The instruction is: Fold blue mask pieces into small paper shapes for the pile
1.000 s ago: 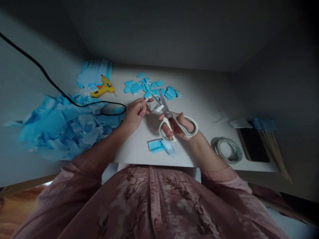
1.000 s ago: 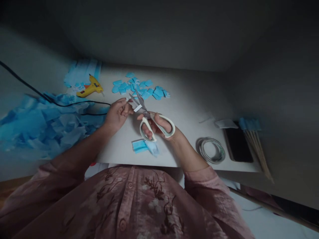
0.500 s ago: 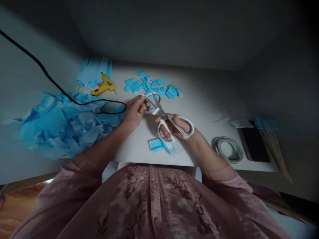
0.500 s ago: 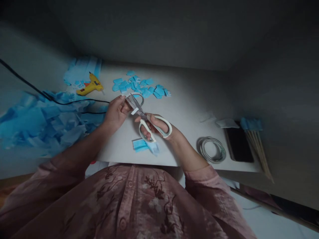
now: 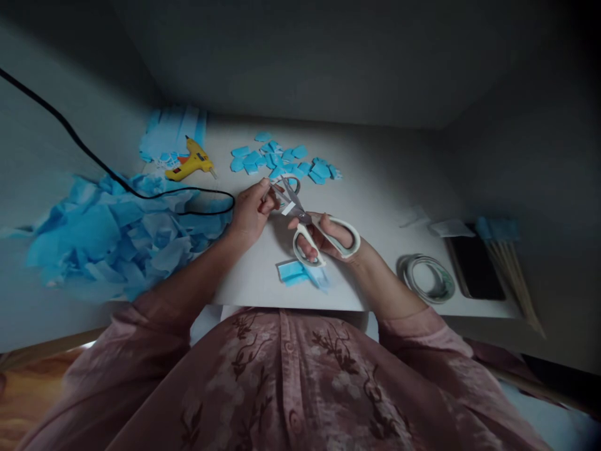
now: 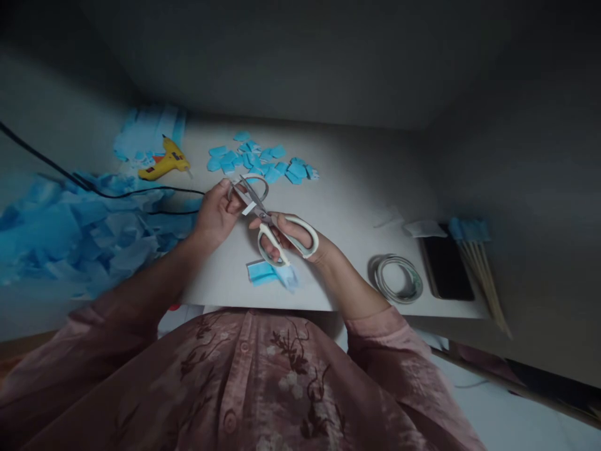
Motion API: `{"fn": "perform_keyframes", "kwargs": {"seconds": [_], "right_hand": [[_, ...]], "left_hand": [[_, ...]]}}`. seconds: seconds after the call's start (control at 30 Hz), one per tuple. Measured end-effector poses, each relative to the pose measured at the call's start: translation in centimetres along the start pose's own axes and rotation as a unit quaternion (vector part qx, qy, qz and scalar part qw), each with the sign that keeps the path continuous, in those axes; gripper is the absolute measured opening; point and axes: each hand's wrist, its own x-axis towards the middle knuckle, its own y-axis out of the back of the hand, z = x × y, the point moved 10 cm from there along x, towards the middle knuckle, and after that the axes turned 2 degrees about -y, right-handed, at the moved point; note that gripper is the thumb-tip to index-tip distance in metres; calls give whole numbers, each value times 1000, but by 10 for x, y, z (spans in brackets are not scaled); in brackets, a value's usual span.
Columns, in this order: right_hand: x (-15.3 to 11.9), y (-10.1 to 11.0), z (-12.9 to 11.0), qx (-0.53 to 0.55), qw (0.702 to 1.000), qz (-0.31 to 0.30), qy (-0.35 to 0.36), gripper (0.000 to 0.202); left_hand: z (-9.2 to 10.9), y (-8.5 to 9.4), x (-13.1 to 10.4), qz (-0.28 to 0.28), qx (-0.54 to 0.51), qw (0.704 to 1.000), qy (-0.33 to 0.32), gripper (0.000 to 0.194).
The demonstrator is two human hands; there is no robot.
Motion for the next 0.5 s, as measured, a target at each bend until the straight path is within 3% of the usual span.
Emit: {"fn": "perform_keyframes", "kwargs": {"seconds": [0.13, 0.3, 0.5], "right_hand": [[2, 5, 2, -7, 1000, 17, -9, 64], [3, 5, 1, 0, 999, 33, -5, 66], [6, 0, 3, 16, 999, 32, -2, 66]], "left_hand": [[5, -6, -6, -25, 26, 998, -44, 62], [-3, -15, -16, -63, 22, 997, -29, 57], [-4, -12, -16, -58, 33, 997, -40, 60]]}}
